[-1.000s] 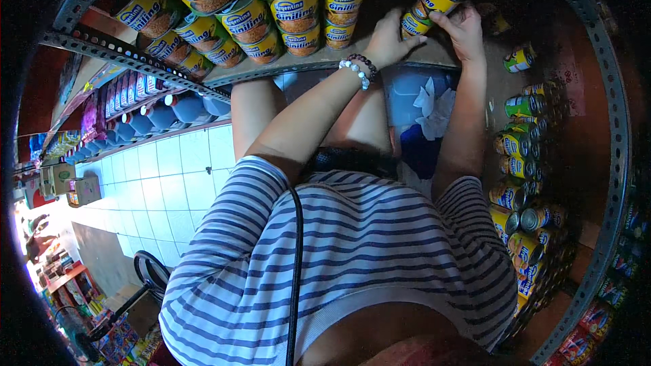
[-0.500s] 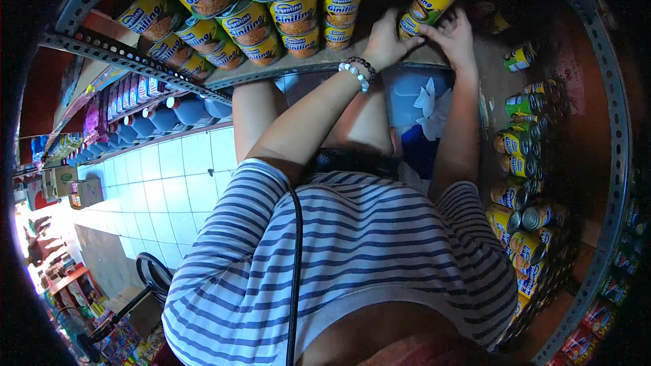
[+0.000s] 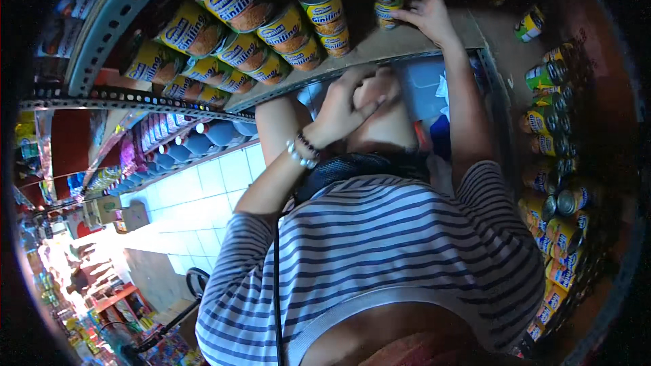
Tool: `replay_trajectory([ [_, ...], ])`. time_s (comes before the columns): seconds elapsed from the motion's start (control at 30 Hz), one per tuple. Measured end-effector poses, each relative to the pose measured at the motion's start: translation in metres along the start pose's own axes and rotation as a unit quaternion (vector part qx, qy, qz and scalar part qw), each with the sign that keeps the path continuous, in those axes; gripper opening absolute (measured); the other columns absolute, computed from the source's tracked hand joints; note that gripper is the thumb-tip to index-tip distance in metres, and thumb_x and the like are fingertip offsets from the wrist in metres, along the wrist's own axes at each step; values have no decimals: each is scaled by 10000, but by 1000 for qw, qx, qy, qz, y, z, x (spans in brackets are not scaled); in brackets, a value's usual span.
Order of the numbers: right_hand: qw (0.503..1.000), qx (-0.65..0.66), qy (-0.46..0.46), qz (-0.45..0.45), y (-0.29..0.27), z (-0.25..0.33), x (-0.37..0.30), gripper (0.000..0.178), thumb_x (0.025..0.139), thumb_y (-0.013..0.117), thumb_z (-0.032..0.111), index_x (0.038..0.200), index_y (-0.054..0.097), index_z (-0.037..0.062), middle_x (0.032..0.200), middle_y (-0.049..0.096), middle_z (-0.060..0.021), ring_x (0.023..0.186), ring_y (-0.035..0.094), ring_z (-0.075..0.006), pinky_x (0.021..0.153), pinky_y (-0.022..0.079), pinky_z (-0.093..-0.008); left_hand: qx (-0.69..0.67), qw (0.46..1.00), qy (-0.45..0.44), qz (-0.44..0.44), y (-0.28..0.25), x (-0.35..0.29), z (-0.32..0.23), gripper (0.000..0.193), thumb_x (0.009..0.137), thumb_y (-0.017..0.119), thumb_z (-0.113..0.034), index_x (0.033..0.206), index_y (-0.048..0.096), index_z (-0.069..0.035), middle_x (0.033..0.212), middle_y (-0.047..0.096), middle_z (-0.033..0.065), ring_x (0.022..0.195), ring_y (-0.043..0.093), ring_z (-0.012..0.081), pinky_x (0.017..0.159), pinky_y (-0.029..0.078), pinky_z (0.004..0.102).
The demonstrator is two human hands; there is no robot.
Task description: The person cleans canned goods by wiping them with a tissue and arranges the cans onto a shelf by hand.
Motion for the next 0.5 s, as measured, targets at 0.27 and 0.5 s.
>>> replay_trajectory([
  [0.27,990,-55,-65,113,58,-9,40,819,698,838,78,1394,409,33,1374,501,-127,1275,478,-250,1080,392,-397,-211,958,-185,-59,-34,-85,18,367,885,619,42,1241,529,39,1153,632,108,1091,611,173,939,497,294],
  [0.5,977,-70,-30,198,103,34,46,917,705,849,211,1458,347,59,1442,443,-142,1345,402,-292,1134,320,-413,-220,929,-245,-172,-48,-128,25,315,908,642,-11,1203,560,63,1144,644,128,1061,622,179,940,484,294],
])
Point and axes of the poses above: each hand's wrist, its own x-axis towards the middle knuckle, its own y-axis out of the palm, z = x × y, the point moved 7 cm from there along x, towards the middle knuckle
